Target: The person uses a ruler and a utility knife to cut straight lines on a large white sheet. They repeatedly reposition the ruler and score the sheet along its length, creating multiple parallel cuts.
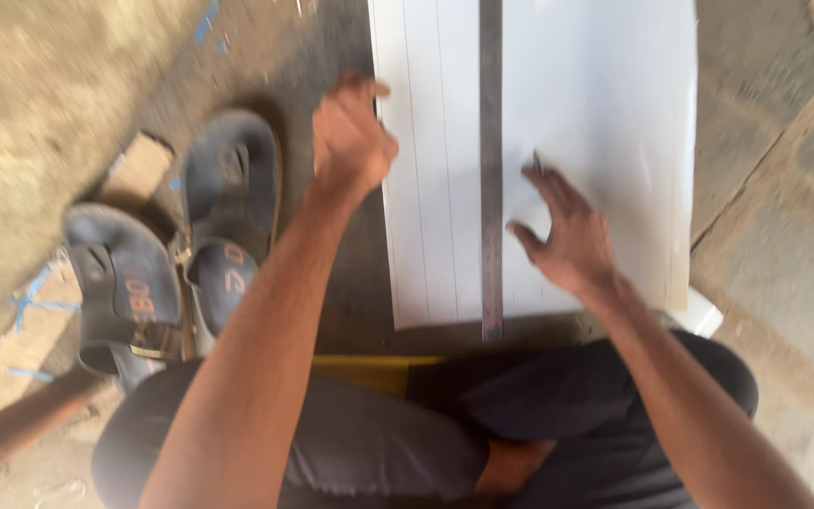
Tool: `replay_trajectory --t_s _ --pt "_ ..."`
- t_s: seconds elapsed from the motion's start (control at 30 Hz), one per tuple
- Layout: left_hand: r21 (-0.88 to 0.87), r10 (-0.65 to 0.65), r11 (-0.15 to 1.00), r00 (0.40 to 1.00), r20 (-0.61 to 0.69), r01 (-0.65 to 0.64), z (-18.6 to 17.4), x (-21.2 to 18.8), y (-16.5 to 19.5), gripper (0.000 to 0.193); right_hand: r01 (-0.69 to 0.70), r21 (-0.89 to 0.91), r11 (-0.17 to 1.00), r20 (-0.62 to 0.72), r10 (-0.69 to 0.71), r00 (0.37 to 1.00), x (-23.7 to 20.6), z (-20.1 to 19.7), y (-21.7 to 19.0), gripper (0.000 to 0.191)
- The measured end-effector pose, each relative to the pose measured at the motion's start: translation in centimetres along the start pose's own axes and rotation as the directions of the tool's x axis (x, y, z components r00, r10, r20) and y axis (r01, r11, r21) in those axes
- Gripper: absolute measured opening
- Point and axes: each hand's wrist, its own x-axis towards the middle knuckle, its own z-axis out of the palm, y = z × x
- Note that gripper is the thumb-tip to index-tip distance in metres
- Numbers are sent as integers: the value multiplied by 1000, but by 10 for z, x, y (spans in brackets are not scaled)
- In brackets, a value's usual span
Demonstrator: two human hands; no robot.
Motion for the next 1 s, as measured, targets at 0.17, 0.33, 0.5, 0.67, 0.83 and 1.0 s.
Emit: replay_trajectory --t_s 0.17,0.33,0.5,0.67,0.83,1.0 --pt "-5 -70 998 996 53 70 -12 2 10 54 -10 -85 996 3 10 1000 8 -7 -5 74" --pt "-26 -51 998 999 -1 51 -12 4 12 55 54 -49 997 -42 -56 998 6 -6 0 73" --pt "-46 -65 997 997 -30 64 -6 4 10 54 49 -44 998 -31 -50 998 6 -2 3 73" --pt "-63 -159 985 987 -11 158 -15 7 13 55 119 -55 991 -55 -122 991 9 5 -3 75" --pt "212 -166 965 986 27 157 -19 5 19 49 163 -77 984 -89 -170 981 15 13 -8 80" --pt "517 137 845 990 41 -139 2 2 27 54 131 -102 986 -30 -135 990 16 19 -10 79"
